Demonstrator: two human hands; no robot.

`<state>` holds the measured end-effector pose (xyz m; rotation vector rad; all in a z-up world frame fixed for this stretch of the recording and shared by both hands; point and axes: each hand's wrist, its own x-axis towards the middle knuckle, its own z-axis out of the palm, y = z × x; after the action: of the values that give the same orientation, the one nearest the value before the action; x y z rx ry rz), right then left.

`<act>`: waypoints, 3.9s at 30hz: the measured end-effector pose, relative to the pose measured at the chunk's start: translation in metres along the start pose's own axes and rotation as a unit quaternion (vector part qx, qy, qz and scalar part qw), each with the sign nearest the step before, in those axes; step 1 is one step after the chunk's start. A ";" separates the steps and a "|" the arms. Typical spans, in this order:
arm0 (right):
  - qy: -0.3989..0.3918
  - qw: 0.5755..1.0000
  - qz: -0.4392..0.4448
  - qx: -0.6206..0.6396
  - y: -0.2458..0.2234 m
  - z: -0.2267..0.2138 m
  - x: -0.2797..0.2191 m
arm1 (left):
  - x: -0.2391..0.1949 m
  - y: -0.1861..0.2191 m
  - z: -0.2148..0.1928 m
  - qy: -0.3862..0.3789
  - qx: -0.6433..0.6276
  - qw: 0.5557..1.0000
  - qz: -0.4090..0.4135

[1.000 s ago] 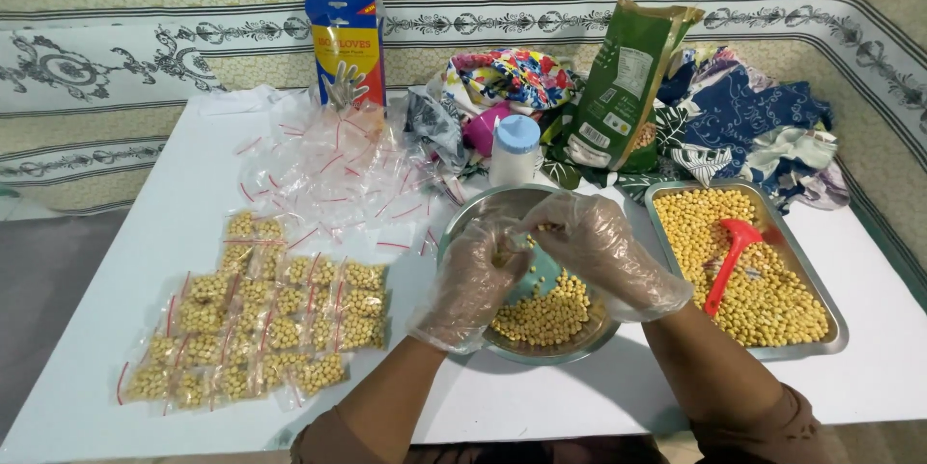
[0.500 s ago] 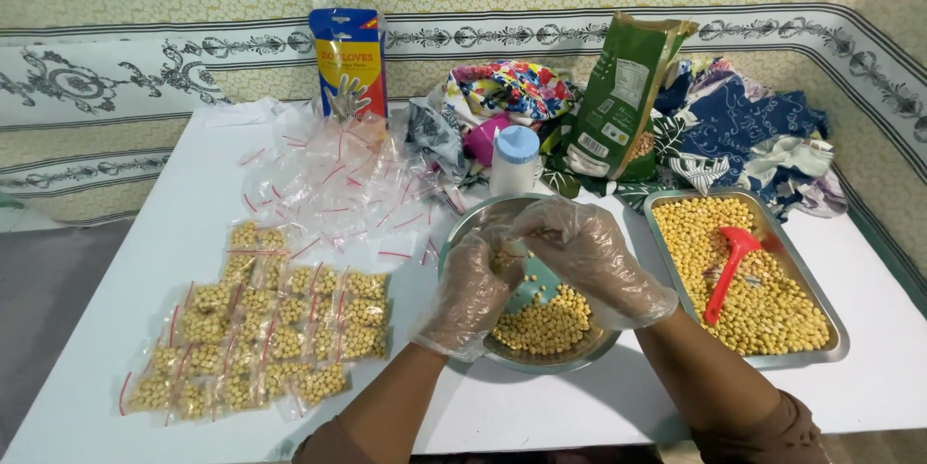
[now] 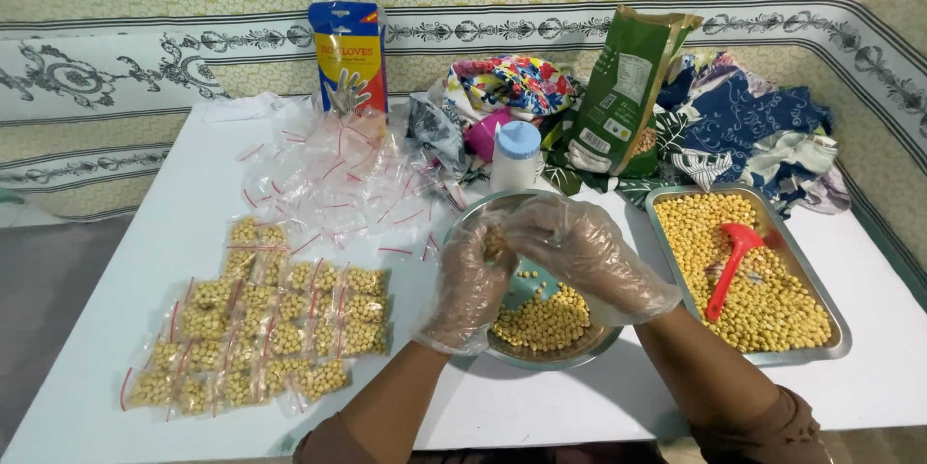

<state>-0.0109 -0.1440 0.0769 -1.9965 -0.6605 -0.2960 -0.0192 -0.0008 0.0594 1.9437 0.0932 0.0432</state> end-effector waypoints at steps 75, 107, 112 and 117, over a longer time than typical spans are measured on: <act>-0.118 0.973 0.049 -0.194 0.056 -0.007 0.014 | 0.019 -0.056 0.010 0.047 -0.014 0.974 0.219; -0.165 0.977 -0.135 0.025 -0.102 0.211 0.082 | -0.054 -0.078 -0.230 0.397 0.078 0.902 0.152; -0.217 0.956 -0.193 -0.049 -0.066 0.300 0.084 | -0.070 -0.125 -0.261 0.402 0.083 0.912 0.003; -0.308 0.937 -0.164 0.013 -0.055 0.340 0.082 | -0.083 -0.152 -0.280 0.383 0.084 0.913 -0.112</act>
<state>0.0033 0.1978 -0.0127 -1.9449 -1.3908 0.1610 -0.1296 0.3073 0.0219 1.9681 0.8610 0.6640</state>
